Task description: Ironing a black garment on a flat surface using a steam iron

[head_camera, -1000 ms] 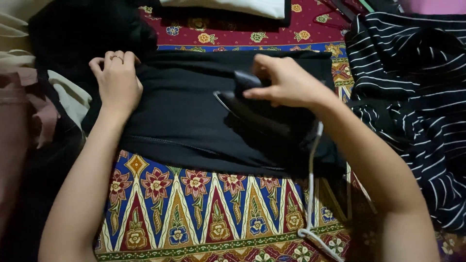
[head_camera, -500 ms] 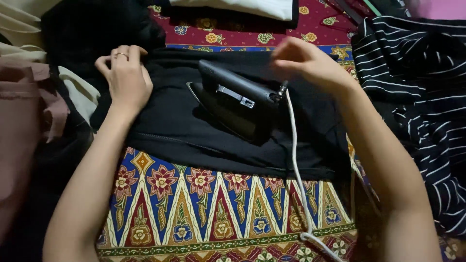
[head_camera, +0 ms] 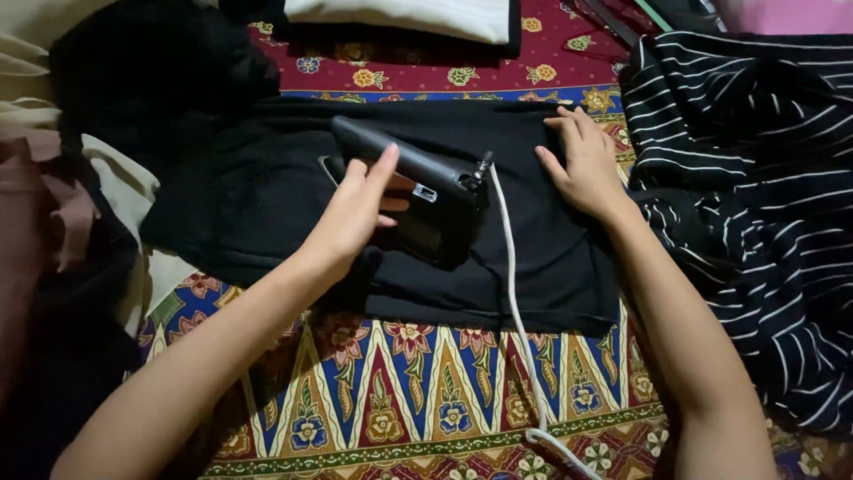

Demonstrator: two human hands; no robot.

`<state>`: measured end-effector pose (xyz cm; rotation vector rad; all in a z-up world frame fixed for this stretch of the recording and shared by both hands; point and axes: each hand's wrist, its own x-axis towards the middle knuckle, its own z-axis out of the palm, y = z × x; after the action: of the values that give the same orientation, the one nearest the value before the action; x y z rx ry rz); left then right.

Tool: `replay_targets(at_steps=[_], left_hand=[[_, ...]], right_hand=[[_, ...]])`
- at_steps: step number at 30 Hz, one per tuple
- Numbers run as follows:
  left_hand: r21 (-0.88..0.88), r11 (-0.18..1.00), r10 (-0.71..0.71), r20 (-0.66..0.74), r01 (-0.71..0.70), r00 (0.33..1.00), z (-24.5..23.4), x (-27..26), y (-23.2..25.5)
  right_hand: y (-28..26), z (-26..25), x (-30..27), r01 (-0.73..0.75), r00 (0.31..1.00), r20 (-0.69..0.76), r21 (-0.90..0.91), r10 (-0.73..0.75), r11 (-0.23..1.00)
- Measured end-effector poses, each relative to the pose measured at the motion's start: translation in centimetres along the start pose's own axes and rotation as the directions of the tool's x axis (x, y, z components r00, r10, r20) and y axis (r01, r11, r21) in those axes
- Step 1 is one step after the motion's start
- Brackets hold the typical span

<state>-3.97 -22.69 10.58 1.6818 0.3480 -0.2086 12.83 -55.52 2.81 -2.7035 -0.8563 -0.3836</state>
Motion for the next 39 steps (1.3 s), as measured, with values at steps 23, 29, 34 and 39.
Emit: replay_targets(at_steps=[23, 29, 34, 39], left_hand=[[0.789, 0.57, -0.104, 0.346, -0.229, 0.933, -3.2, 0.2, 6.6], [0.875, 0.479, -0.096, -0.034, 0.076, 0.995, -12.4, -1.3, 5.1], [0.842, 0.537, -0.053, -0.019, 0.044, 0.998, -13.3, 1.1, 4.9], [0.782, 0.574, 0.057, 0.256, -0.242, 0.965, -7.5, 3.6, 6.0]], right_hand=[[-0.2, -1.4, 0.0, 0.02, 0.993, 0.114, 0.066, -0.027, 0.998], [-1.2, -2.2, 0.2, -0.036, 0.983, 0.181, 0.05, 0.026, 0.998], [-1.3, -2.2, 0.3, -0.045, 0.985, 0.17, 0.054, 0.035, 0.998], [-0.2, -1.0, 0.1, -0.092, 0.979, 0.18, -0.009, 0.093, 0.996]])
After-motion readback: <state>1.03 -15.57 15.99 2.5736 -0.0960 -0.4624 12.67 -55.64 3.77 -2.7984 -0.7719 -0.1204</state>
